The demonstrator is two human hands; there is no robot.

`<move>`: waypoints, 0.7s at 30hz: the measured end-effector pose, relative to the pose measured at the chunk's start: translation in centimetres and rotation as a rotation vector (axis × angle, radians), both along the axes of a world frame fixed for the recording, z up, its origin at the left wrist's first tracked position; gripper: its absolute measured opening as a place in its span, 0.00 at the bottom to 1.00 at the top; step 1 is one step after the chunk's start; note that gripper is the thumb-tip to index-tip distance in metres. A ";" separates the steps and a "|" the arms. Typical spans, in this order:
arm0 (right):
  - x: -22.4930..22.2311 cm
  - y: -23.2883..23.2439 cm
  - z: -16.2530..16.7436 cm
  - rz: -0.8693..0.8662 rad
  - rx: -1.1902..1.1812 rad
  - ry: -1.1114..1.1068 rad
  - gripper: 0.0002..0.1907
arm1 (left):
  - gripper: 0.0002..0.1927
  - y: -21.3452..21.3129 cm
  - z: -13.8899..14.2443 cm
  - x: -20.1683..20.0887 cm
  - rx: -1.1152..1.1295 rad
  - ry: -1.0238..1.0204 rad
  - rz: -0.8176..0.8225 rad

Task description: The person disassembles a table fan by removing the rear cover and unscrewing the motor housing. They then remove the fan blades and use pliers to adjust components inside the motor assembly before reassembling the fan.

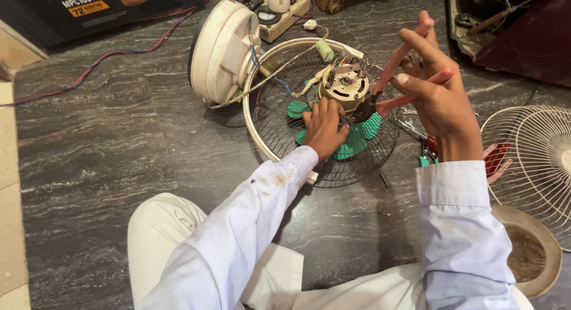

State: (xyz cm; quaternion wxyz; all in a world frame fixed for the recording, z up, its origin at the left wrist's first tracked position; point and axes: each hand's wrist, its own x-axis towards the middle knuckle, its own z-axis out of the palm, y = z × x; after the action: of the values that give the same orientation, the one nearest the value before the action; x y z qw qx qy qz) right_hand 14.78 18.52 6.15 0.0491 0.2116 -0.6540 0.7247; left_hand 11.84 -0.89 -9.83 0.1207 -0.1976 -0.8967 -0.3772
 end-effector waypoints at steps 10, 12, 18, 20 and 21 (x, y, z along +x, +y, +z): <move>-1.1 -1.5 -1.5 0.036 0.035 0.101 0.33 | 0.23 0.0 -0.1 -0.1 -0.008 -0.020 0.010; -1.4 -2.0 -2.0 -0.005 -0.025 0.136 0.29 | 0.23 0.0 0.0 -0.1 -0.009 -0.013 0.014; -1.9 -3.1 -2.8 -0.063 -0.203 0.175 0.28 | 0.23 0.0 -0.4 -0.1 0.011 0.026 0.016; -1.8 -3.1 -2.6 -0.070 -0.193 0.152 0.32 | 0.23 0.2 -1.0 -0.4 0.010 0.007 0.012; -1.8 -3.0 -2.5 -0.069 -0.160 0.135 0.32 | 0.22 0.2 -1.5 -0.6 0.033 0.008 0.004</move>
State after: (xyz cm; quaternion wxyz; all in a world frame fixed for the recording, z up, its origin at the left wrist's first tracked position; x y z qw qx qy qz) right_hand 13.03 15.52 3.66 0.1346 0.2329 -0.5960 0.7566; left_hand 11.25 -0.65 -11.29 0.1283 -0.1952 -0.8902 -0.3911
